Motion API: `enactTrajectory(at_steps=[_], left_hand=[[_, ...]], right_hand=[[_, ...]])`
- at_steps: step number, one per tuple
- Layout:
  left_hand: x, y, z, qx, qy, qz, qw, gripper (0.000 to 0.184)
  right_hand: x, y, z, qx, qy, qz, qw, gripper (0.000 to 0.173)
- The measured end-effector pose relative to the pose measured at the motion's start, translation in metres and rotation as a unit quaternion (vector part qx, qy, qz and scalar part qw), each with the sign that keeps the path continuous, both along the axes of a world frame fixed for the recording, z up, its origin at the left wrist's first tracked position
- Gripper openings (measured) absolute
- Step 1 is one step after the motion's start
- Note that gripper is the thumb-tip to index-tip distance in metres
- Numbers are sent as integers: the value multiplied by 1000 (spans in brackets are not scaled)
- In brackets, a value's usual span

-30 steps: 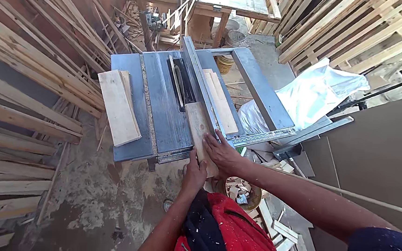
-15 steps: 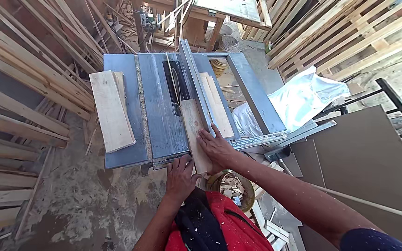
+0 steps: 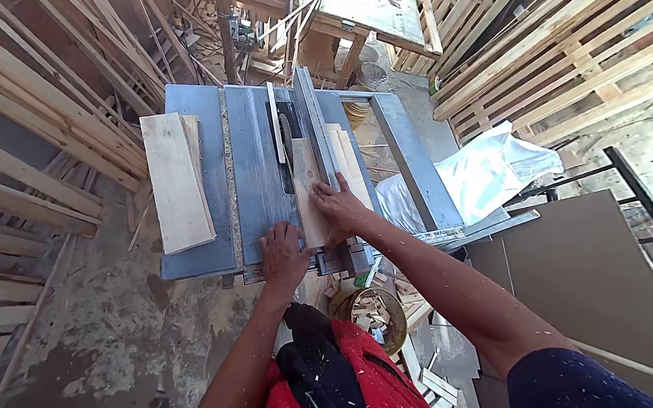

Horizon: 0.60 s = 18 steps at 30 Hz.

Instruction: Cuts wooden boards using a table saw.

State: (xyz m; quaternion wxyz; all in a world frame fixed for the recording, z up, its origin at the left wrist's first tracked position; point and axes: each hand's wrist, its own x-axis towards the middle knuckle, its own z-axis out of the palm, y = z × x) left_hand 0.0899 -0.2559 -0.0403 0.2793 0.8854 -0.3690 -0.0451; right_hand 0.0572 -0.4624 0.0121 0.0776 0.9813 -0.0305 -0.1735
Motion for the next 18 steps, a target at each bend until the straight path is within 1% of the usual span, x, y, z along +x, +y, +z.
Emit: enactTrajectory(at_steps=[3,5,7,10,12,14,18], left_hand=[[16,-10,2,-7,18,8,1000,50],[35,-7,2,-21,28,-21,999,54],[55,3,1,-53,28,-40,997,49],[74,20,-14,-106,9,-22,994,39],[74,25,-25,-125,-17,-19,992,38],[70,25,-29,-105,-40,-23,993,39],[70,25,-28,-124,-36,-24,991,39]], right_hand=[[15,-11,3,6,0,3,1000,148],[22,-16,5,8,1,3,1000,146],[29,-22,6,7,0,6,1000,145],[41,-30,4,3,-9,10,1000,147],[50,-36,3,-3,-3,8,1000,148],[59,-42,4,-5,4,7,1000,148],[80,-53,9,-10,9,3,1000,147]])
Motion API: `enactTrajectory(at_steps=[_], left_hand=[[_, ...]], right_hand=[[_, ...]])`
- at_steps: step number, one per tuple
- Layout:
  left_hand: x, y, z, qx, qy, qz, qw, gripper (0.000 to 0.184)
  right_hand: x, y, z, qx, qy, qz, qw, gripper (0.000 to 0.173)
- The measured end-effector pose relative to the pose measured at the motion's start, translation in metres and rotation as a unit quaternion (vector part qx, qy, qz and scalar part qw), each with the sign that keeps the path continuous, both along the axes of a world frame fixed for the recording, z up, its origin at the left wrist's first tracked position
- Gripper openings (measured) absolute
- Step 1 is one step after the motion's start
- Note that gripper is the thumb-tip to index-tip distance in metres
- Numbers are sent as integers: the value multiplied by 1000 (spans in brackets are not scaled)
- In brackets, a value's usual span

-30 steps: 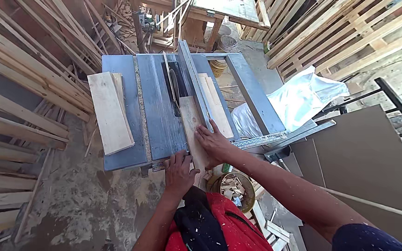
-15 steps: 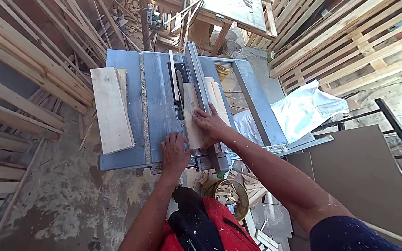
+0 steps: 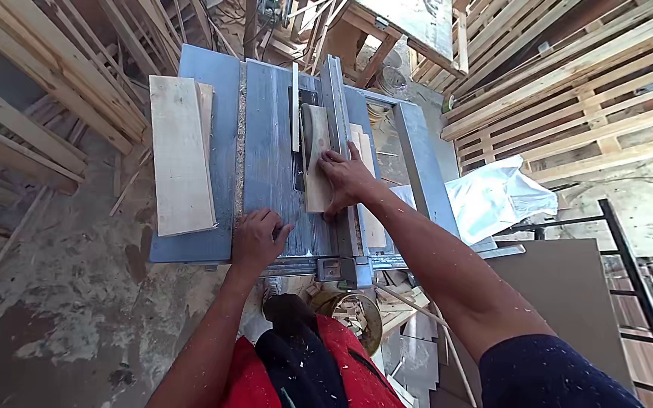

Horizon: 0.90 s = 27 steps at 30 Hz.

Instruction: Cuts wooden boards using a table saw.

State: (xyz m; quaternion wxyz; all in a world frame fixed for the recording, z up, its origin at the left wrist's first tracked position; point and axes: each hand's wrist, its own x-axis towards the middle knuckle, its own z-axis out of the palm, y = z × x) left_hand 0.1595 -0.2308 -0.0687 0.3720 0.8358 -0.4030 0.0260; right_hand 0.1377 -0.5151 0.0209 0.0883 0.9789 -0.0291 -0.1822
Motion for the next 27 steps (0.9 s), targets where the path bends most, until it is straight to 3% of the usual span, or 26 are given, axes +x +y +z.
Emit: enactTrajectory(at_steps=[14,20,22,25,27], left_hand=[[5,5,-7,-43,24,5,999,35],[12,5,-10,-72,29,43,996,31],[12,5,-10,-76,33,50,995,31],[15,3,-11,-89,35,55,994,31],[16,2,-13,-91,35,56,994,31]], right_hand=[[80,-54,0,-19,13,-18,1000,144],[159,-106,2,-43,35,7,998,130],[180,-119,6,-57,24,36,997,111],[204,-129,25,-52,-7,39,998,56],[211,-132,47,-31,-58,10,998,32]])
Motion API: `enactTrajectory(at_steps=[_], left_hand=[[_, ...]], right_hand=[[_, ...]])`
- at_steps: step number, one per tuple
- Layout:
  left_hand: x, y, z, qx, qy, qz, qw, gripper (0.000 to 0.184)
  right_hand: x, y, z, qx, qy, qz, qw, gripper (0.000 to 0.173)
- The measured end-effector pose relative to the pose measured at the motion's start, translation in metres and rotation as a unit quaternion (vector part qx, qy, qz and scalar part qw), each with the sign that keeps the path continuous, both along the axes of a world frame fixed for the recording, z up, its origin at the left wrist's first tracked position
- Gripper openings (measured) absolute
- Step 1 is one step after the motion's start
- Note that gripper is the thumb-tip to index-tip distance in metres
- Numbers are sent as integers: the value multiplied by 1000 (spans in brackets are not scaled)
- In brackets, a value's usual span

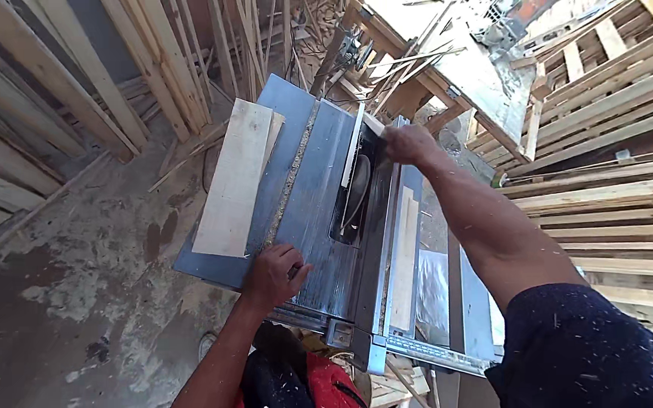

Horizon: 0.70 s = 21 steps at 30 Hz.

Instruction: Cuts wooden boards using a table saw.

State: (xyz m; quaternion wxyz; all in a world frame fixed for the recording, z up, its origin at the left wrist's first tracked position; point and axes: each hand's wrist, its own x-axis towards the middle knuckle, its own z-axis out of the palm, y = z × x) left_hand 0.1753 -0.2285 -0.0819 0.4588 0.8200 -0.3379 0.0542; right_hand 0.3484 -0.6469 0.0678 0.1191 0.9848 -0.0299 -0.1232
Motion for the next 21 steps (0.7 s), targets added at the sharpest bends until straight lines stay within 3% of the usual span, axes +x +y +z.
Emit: enactTrajectory(at_steps=[4,6,9,12,16,19,21], left_hand=[[3,2,-2,7,-5,-7,1000,31],[4,2,-2,13,-6,-13,1000,32],[4,1,-1,17,-15,-20,1000,32],[2,4,-3,18,-30,-27,999,33],[-9,18,1,33,-53,-63,996,34],[-25,38,17,51,-85,-89,991,34],[-39,49,33,41,-111,-78,990,33]], right_hand=[[-14,-13,45,25,-114,-19,993,32],[-58,-11,62,51,-166,-20,985,37],[-164,14,73,80,-246,-72,963,45],[-287,57,44,86,-320,-129,935,49],[-422,130,-36,96,-360,-142,917,55],[-465,175,-87,104,-338,-115,928,54],[-477,189,-92,154,-316,-113,929,52]])
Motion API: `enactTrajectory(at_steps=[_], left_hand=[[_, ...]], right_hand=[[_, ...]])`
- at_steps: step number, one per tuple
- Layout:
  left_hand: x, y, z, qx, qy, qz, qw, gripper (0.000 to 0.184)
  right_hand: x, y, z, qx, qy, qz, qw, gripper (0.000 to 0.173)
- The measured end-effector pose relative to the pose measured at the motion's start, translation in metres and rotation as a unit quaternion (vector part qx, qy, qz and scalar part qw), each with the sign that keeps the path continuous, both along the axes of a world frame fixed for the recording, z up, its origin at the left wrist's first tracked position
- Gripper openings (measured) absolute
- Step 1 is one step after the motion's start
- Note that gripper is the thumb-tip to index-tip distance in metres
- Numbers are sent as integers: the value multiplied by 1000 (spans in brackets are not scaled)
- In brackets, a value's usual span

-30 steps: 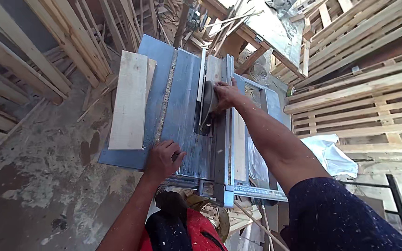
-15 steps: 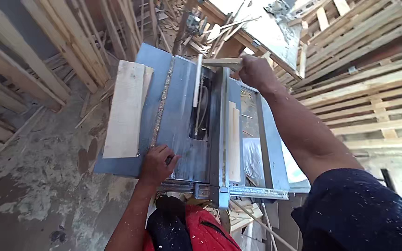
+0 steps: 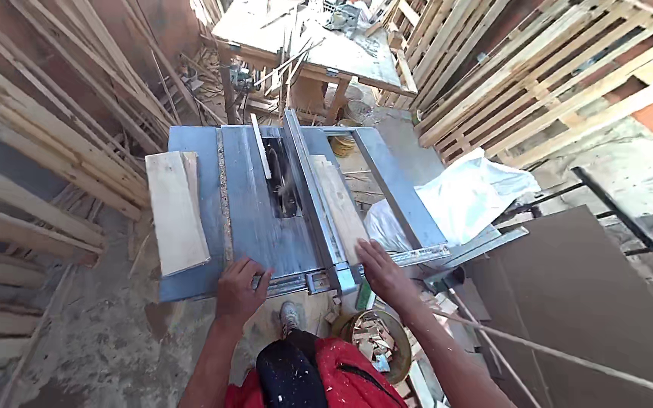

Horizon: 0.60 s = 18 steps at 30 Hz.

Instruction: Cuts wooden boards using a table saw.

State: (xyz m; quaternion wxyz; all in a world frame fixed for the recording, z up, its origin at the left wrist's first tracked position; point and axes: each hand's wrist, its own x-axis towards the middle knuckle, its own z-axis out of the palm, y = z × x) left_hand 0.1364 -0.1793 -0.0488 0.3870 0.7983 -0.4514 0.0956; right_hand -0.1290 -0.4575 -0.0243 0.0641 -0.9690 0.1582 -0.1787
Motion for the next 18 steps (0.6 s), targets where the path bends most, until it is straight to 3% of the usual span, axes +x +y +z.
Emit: enactTrajectory(at_steps=[3,5,9,11,13,15,18], left_hand=[[4,32,27,-36,-38,116,992,29],[26,46,53,-2,-3,216,976,35],[80,50,84,123,170,333,919,99],[99,45,84,184,218,339,896,118],[110,44,88,228,223,340,885,116],[113,55,97,233,230,338,882,103],[103,92,104,94,331,289,893,76]], right_hand=[[-1,4,-6,171,-38,-37,984,66],[4,0,-15,270,-45,-96,957,69],[9,6,-14,334,-54,-137,931,63],[12,10,-8,343,-54,-167,923,63],[13,12,-4,333,-63,-192,921,64],[13,20,2,287,-95,-211,930,63],[15,41,27,215,-187,-174,943,56]])
